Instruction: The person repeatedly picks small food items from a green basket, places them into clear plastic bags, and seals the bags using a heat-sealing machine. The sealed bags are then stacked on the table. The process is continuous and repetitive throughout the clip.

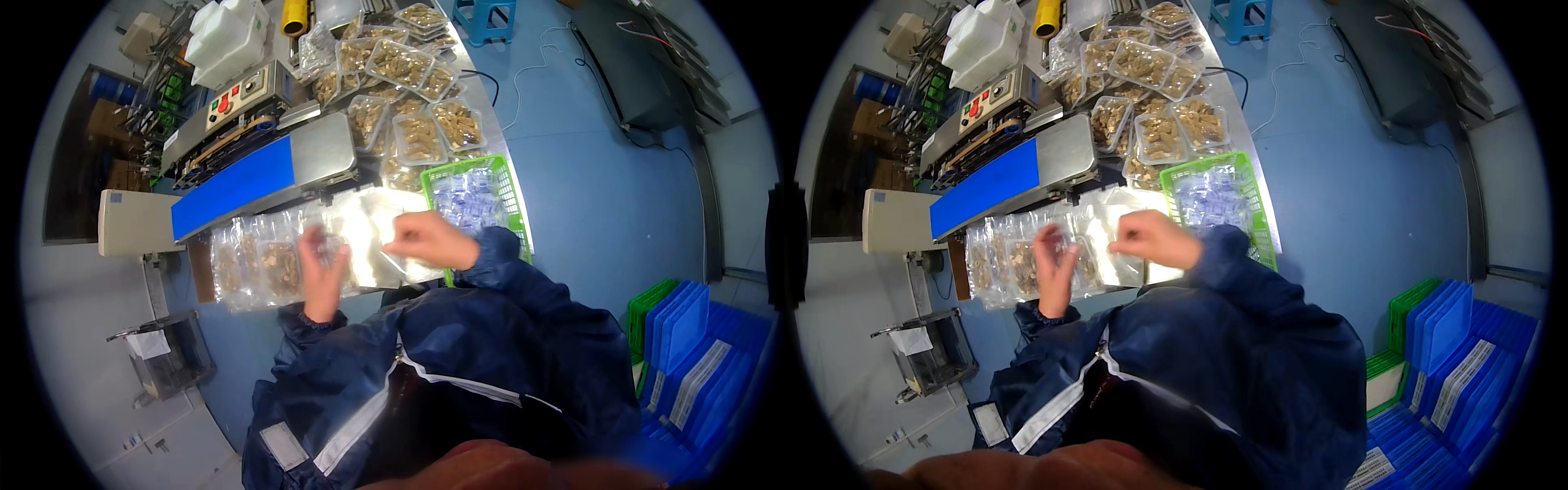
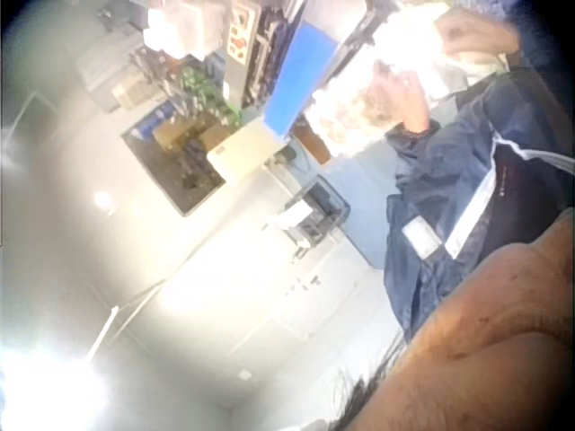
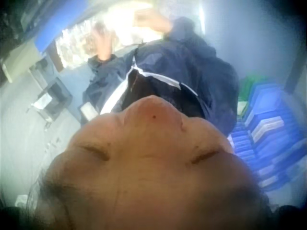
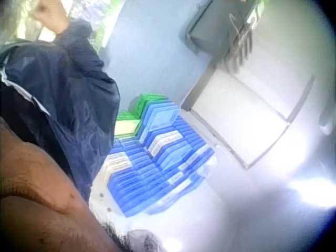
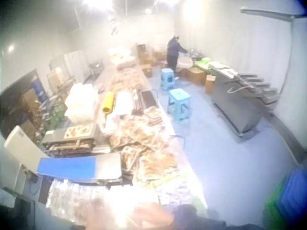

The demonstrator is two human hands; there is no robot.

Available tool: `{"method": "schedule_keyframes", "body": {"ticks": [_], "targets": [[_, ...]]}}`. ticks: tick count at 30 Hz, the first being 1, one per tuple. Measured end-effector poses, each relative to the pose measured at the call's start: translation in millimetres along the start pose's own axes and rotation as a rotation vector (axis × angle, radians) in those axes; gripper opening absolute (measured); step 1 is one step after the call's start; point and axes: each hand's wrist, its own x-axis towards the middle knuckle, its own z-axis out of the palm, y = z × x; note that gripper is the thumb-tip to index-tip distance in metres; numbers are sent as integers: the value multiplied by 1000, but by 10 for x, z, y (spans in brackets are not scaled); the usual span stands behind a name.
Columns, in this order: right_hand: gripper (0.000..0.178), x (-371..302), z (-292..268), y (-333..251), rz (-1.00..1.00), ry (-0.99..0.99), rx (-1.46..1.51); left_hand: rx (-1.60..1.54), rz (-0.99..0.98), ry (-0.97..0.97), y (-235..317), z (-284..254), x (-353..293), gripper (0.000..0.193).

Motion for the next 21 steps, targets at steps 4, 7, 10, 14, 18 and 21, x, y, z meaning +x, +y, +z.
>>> {"method": "schedule_keyframes", "body": {"ticks": [4,7,10,14,18,21], "targets": [[24,60,232,-155,-154,33,-157,-543,-372,-264,301,224,-19,25],[20,4,214,-197,-233,223,-437,-559,-386,-179,131,122,5,18],[14,13,312,-342,-362,405,-567,-537,-293,21,144,312,-55,22],[10,223,452,-392,-586,395,-482,-902,-461,-44,-54,481,-83,28],[10,244,189,-110,-524,131,-490,-746,-258,223,-159,44,268,16],[12,526,-321,499,-297,-48,-527,-394,29,293,-242,-186,322,14]]}}
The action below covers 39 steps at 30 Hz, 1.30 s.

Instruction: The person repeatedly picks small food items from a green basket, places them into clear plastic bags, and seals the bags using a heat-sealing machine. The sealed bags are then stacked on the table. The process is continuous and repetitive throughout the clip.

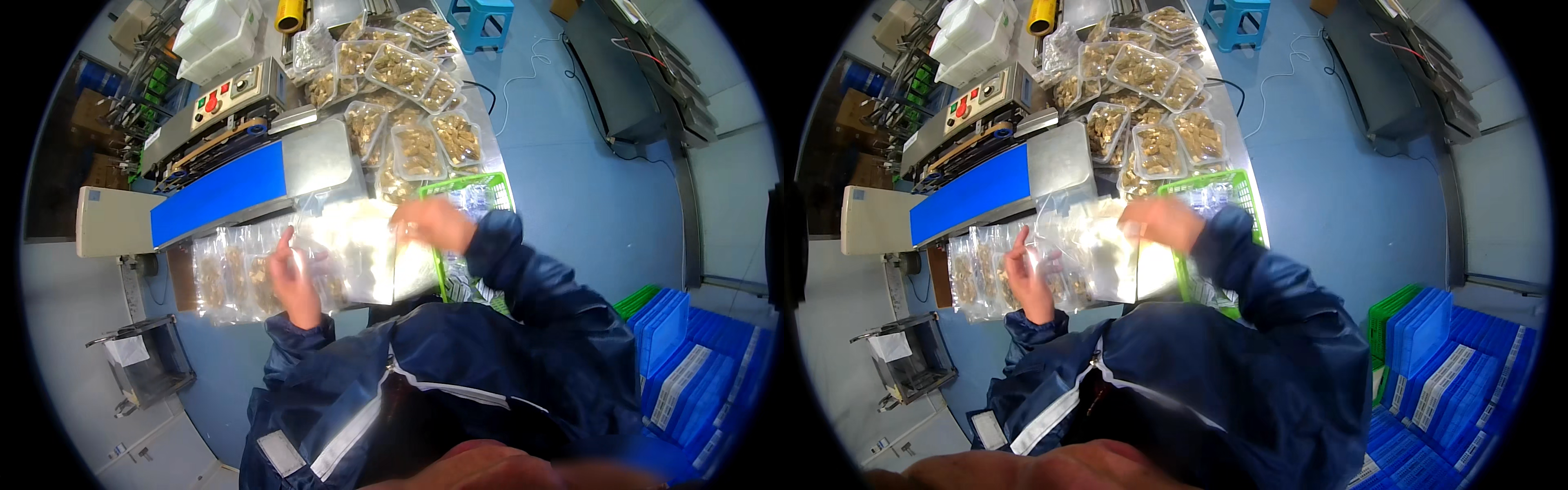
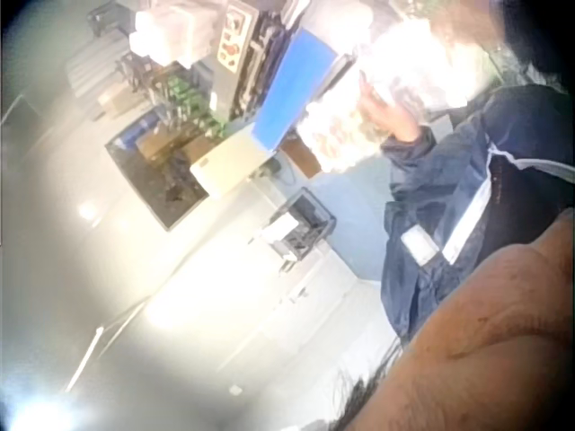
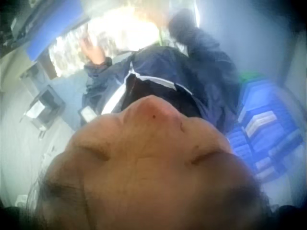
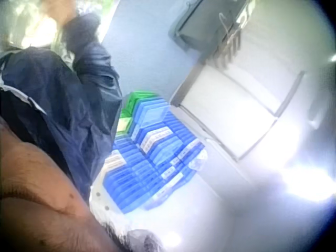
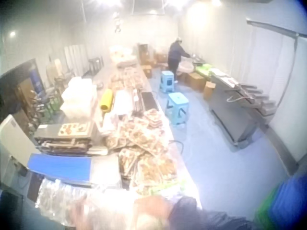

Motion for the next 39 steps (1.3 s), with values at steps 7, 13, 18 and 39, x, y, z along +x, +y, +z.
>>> {"method": "schedule_keyframes", "body": {"ticks": [7,13,18,39], "targets": [[29,980,-702,3083,926,749,145,287,7,-356,-583,-142,-55,8],[22,1536,-442,2768,992,824,576,-2,-400,-354,-958,-484,-168,10],[16,1506,-702,2257,838,756,840,-61,-416,-368,-1020,-431,-108,14],[37,-1492,3,-994,1046,278,1899,502,463,-126,-116,690,-497,13]]}}
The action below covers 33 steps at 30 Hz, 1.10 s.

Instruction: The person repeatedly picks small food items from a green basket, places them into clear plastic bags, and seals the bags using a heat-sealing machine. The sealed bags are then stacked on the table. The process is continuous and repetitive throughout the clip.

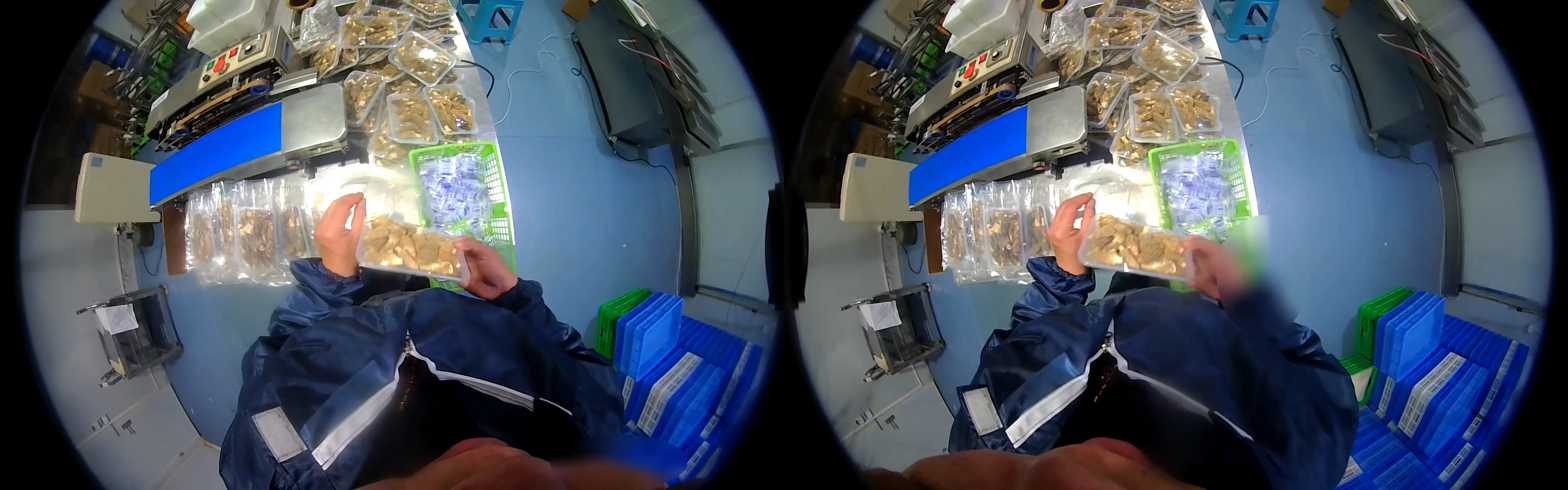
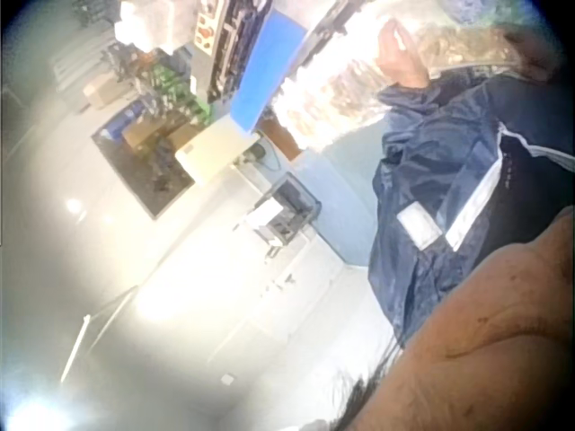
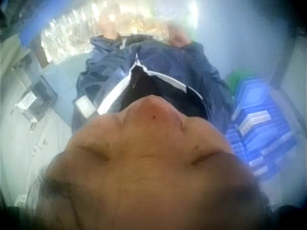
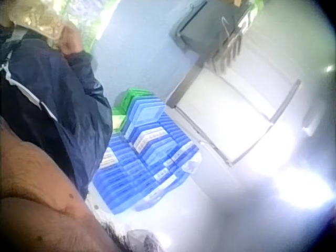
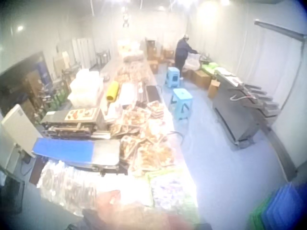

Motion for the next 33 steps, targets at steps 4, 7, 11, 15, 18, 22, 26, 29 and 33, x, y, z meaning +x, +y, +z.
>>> {"method": "schedule_keyframes", "body": {"ticks": [4,7,11,15,18,22,26,29,33], "targets": [[19,-31,-663,112,-178,93,25,80,23,-120,-10,195,-402,17],[16,30,-819,210,-295,313,-91,105,-50,-242,-155,386,-716,32],[16,11,-800,269,-341,322,-292,58,-112,-261,-240,511,-939,29],[17,29,-637,278,-340,402,-485,128,-220,-312,-294,556,-974,16],[18,98,-619,274,-324,392,-606,345,-235,-483,-286,518,-879,9],[20,122,-592,242,-264,375,-727,480,30,-552,-45,456,-711,6],[20,256,-498,176,-267,310,-648,197,209,-441,63,576,-693,5],[18,513,-566,273,-479,239,-625,59,294,-411,90,622,-720,9],[11,873,-709,410,-612,422,-837,57,320,-460,269,648,-684,9]]}}
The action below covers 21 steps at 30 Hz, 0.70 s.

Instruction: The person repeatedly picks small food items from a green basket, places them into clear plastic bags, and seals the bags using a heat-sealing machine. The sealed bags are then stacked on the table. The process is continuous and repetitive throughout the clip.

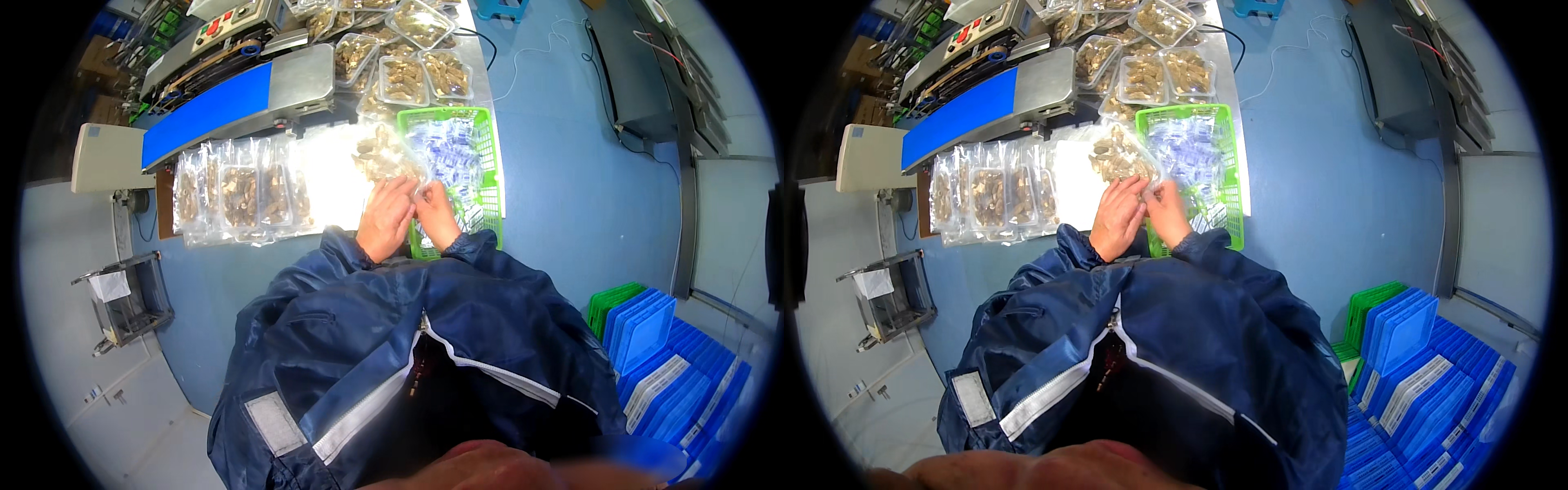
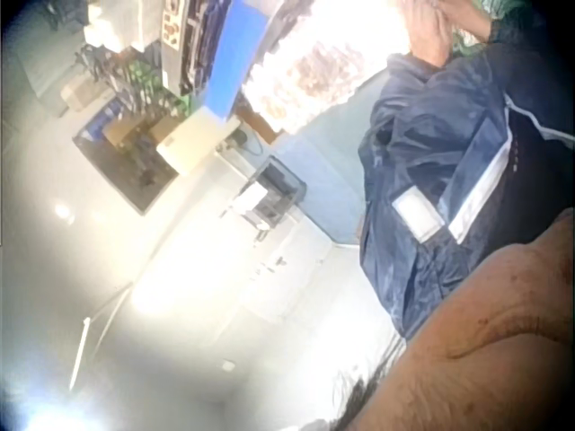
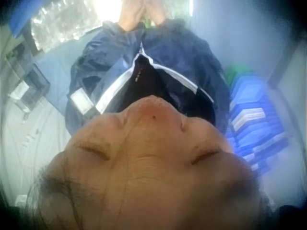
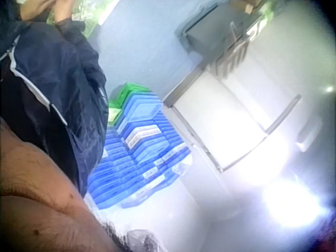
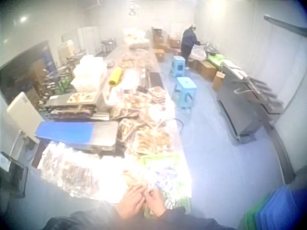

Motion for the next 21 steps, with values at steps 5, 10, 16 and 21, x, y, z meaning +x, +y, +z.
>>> {"method": "schedule_keyframes", "body": {"ticks": [5,10,16,21], "targets": [[25,-93,-55,-37,-136,-58,-12,-32,-40,41,75,-24,80,9],[22,29,-150,161,-250,41,-167,36,13,-17,168,-17,153,9],[19,170,-432,-320,-289,18,-136,-75,98,114,-26,-188,410,38],[18,21,-758,-1191,-267,-344,-21,-893,-728,79,-615,-973,600,55]]}}
